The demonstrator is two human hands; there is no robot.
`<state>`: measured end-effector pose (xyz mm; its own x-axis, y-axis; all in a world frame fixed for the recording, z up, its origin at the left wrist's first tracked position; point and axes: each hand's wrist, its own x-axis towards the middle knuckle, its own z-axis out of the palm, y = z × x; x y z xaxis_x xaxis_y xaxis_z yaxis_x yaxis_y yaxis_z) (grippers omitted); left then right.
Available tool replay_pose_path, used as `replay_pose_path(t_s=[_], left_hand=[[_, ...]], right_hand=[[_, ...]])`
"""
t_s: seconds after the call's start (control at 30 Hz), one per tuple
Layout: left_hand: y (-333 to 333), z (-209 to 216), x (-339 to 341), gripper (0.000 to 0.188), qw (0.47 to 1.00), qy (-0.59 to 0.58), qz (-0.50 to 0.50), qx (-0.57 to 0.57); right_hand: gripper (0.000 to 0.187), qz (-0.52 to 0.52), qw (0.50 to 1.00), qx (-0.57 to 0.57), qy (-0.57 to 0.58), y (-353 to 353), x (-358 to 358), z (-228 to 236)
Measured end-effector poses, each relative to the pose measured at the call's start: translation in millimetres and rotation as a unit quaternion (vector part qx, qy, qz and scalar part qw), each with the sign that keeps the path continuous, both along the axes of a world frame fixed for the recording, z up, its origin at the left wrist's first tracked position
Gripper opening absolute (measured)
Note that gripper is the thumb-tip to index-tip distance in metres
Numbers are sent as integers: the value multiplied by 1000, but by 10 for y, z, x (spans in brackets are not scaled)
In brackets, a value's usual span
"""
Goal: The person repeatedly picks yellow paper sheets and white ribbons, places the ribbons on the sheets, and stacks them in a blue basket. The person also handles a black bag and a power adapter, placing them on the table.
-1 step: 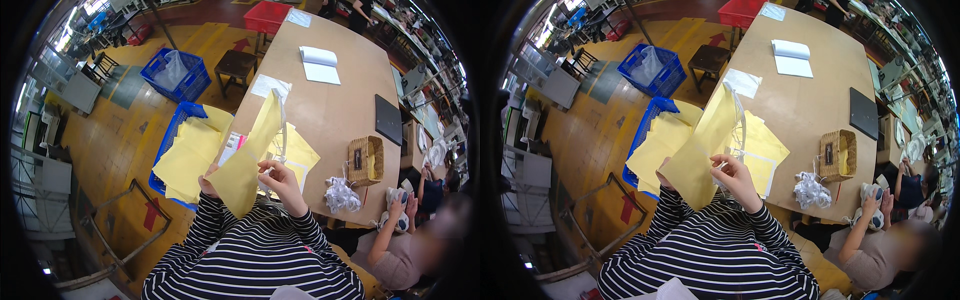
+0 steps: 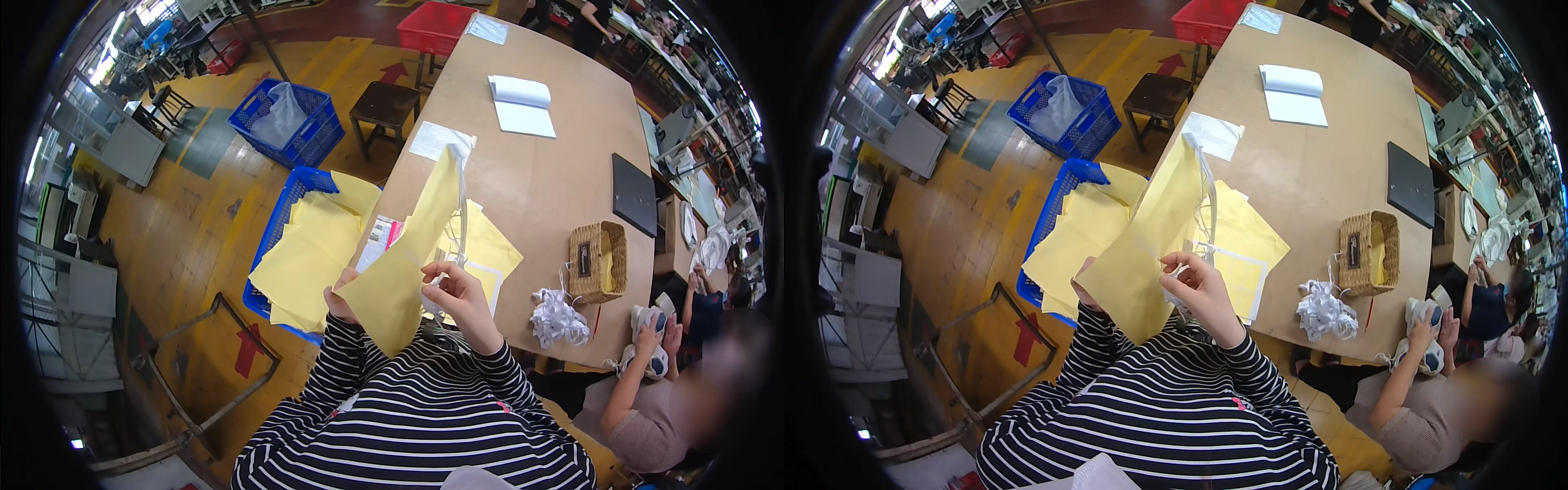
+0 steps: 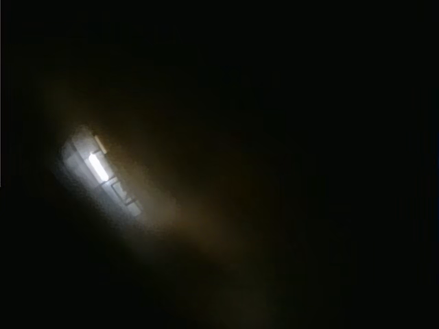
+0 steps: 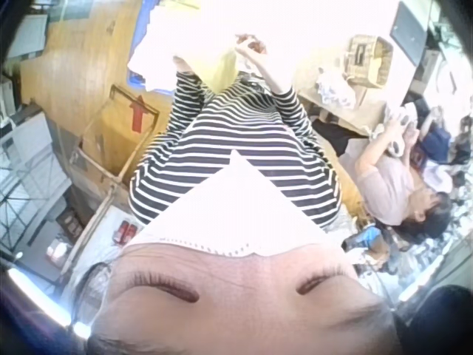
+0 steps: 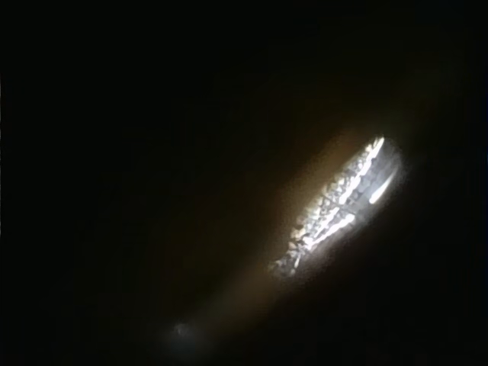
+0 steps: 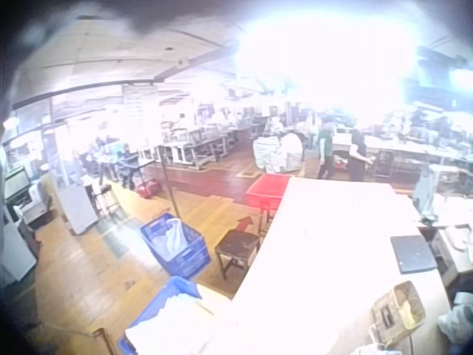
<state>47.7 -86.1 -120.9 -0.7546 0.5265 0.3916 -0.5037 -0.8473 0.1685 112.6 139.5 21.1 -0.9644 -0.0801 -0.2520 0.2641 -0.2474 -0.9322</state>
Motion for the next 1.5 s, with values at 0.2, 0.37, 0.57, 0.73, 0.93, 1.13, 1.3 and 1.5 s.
replay_pose_path(t_s=[0.2, 0.37, 0.57, 0.73, 0.93, 1.13, 1.3, 1.5], left_hand=[[-240, -663, 8, 20, 985, -51, 74, -148], [-69, -358, -51, 23, 992, -68, 69, -81], [175, 520, -105, 31, 989, -78, 44, -115], [232, 785, -173, 17, 951, -143, 102, -255], [194, 897, -290, 13, 925, -120, 163, -321], [-106, 963, -364, 12, 916, -114, 217, -319], [-445, 1010, -306, 12, 916, -63, 194, -346], [-485, 1086, -250, 17, 933, 50, 104, -341]], right_hand=[[14, -25, 1000, -16, -4, -57, 16, -6], [16, -104, 993, -23, 45, -155, -79, -65], [9, -58, 997, -43, -12, -87, -35, -90], [8, -132, 980, -33, 144, -84, -17, -72], [6, -145, 948, -258, 117, 136, 48, -87], [16, -303, 895, -265, 194, 658, 62, -5], [56, -337, 909, -93, 227, 931, 15, 186], [86, -132, 972, 104, 166, 1013, -309, 347]])
